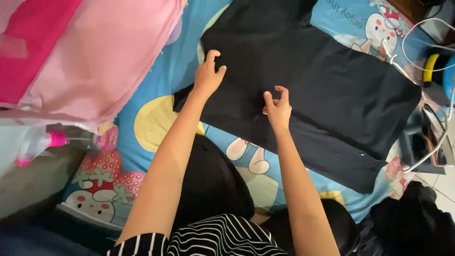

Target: The person irons a black t-shirt on a bed. They smooth the fabric, use an iron to press the shirt, fold it, and place it on a nearby shelf.

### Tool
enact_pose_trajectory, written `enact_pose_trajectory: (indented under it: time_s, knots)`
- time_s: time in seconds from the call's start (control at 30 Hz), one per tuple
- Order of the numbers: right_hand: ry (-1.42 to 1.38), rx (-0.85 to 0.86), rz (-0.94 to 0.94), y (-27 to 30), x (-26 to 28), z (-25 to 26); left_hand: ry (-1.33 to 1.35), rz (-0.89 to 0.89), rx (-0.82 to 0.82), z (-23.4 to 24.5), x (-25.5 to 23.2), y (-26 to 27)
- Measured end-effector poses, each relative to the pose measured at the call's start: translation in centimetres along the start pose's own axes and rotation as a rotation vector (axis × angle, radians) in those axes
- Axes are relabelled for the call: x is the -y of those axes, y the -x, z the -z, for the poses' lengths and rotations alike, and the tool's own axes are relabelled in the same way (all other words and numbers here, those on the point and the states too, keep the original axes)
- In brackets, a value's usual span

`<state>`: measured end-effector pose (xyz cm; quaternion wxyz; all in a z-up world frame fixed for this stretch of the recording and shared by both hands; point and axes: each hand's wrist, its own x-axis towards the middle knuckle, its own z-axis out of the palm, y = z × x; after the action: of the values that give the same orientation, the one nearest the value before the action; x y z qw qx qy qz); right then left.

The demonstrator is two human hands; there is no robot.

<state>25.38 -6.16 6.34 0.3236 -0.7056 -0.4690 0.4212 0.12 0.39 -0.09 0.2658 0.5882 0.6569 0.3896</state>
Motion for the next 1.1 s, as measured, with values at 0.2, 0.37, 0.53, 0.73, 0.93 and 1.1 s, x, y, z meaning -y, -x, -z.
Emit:
enact_pose_trajectory:
  time_s: [0.2, 0.37, 0.53, 0.73, 0.93, 1.1]
  knots:
    - [-0.154, -0.005, -0.015, -1.1, -2.8, 0.4, 0.249, 0.256, -0.055, 0.2, -0.3, -0.6]
    - [-0.344, 0.021, -0.105, -1.4, -4.4, 0.4, 0.267, 0.296, -0.02, 0.2, -0.3, -0.5]
    - [-0.225, 0.0, -0.041, -0.7, -3.3, 0.5, 0.354, 0.227, -0.007, 0.3, 0.9, -0.4]
    - [-0.147, -0.116, 0.186, 2.6, -2.6, 2.4, 0.172, -0.034, -0.121, 5.1, 0.4, 3.3]
    - [0.342, -0.167, 0.67, 6.2, -5.8, 4.1, -0.264, -0.073, -0.06, 10.4, -1.2, 9.3]
    - [0.589, -0.012, 0.669, 7.5, -8.2, 4.5, -0.386, -0.033, 0.07, 11.6, 0.9, 10.6]
